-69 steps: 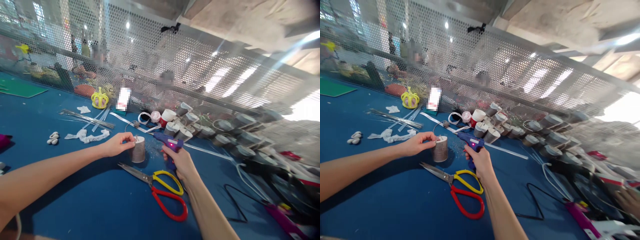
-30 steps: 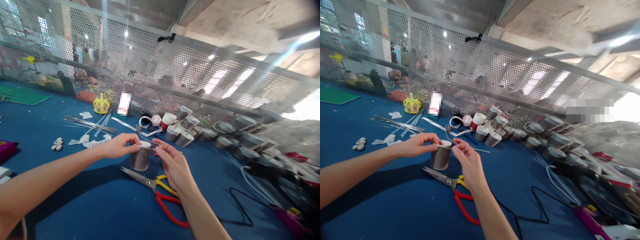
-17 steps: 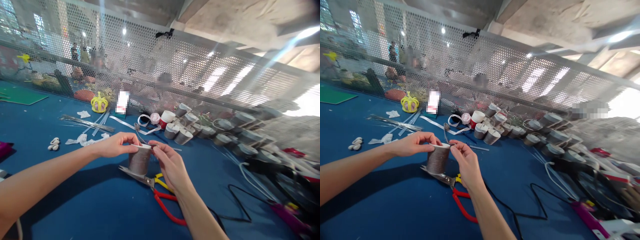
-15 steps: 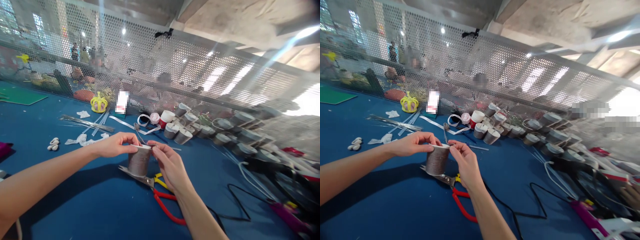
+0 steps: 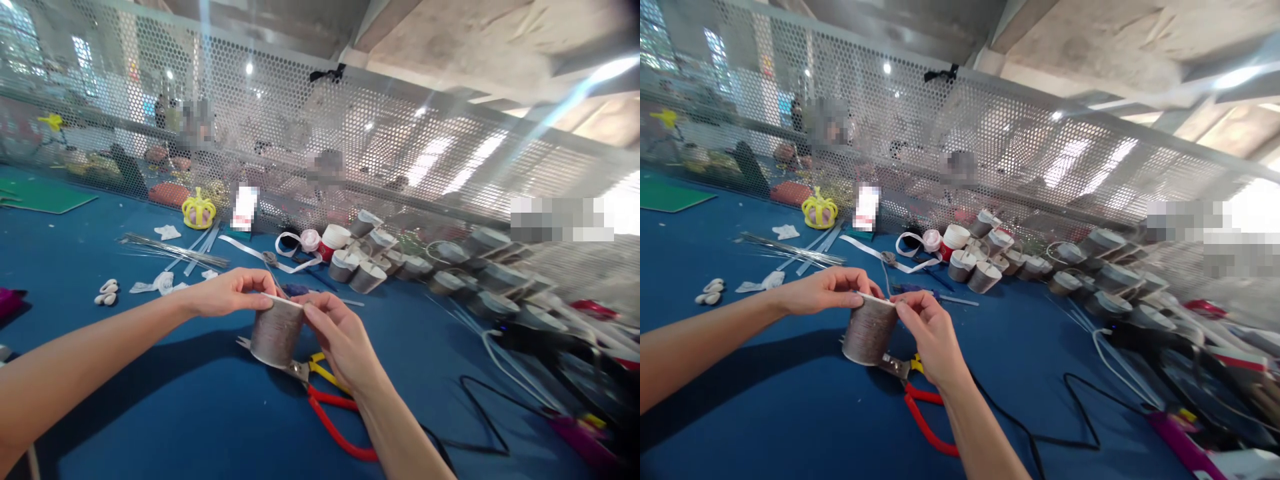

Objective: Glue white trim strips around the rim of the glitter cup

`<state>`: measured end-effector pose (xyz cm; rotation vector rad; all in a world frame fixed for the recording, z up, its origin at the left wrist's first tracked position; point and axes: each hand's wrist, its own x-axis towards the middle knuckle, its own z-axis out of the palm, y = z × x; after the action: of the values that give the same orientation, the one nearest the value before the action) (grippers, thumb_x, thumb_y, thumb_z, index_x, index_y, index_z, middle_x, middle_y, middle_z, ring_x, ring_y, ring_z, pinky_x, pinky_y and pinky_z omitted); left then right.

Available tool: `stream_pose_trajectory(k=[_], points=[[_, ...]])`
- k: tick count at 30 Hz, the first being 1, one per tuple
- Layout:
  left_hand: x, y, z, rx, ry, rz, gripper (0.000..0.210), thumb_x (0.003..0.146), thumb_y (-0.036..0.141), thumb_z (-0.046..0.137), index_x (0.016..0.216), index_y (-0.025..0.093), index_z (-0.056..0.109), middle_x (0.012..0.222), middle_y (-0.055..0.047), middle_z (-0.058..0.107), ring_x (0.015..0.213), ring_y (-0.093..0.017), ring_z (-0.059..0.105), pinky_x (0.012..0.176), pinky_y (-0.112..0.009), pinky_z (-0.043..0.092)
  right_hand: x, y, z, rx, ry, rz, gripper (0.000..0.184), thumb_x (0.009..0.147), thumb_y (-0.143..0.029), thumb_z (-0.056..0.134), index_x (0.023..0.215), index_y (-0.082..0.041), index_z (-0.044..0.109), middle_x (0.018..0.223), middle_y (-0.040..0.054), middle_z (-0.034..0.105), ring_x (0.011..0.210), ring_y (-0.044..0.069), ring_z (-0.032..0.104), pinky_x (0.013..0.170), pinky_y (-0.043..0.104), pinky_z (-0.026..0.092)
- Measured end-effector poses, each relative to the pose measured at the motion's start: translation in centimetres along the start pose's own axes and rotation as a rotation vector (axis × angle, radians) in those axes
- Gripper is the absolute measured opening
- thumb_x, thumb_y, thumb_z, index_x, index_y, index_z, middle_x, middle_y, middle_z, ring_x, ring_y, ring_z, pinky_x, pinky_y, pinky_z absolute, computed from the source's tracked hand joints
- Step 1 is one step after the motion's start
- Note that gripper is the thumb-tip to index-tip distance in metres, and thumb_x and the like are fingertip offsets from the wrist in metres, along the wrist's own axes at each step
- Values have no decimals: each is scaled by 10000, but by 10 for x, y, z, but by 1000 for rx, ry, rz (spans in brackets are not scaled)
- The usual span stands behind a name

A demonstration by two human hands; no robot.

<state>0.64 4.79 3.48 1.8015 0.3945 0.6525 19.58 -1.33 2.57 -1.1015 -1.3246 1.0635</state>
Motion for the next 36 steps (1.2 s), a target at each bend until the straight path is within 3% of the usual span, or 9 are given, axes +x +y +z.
stream_pose_trajectory(k=[9,17,25,36], points=[[2,1,5,418,90,-7,157,705,246,529,818,137,530,835,-28,582,779,-138,523,742,-268,402,2,2,6,-335,45,-120,108,707,-273,539,668,-184,493,794,25,568,756,136,524,724,265,403],[5,-5,20,597,185,77,92,683,222,532,677,132,545,687,-13,594,695,-128,522,694,-242,397,1,12,14,-566,55,-273,97,737,-247,497,665,-190,464,757,23,541,742,138,515,725,272,403],[5,-10,18,507,153,22,133,727,259,493,704,133,524,748,-24,588,710,-115,518,673,-217,403,3,16,13,-489,47,-276,111,724,-244,511,645,-186,459,850,55,573,788,148,541,727,289,418],[4,-11,17,443,161,4,118,720,246,479,713,135,519,752,-26,589,682,-113,509,650,-220,399,-1,14,13,-300,96,-171,132,702,-260,540,646,-184,449,910,61,585,776,139,556,705,289,430]])
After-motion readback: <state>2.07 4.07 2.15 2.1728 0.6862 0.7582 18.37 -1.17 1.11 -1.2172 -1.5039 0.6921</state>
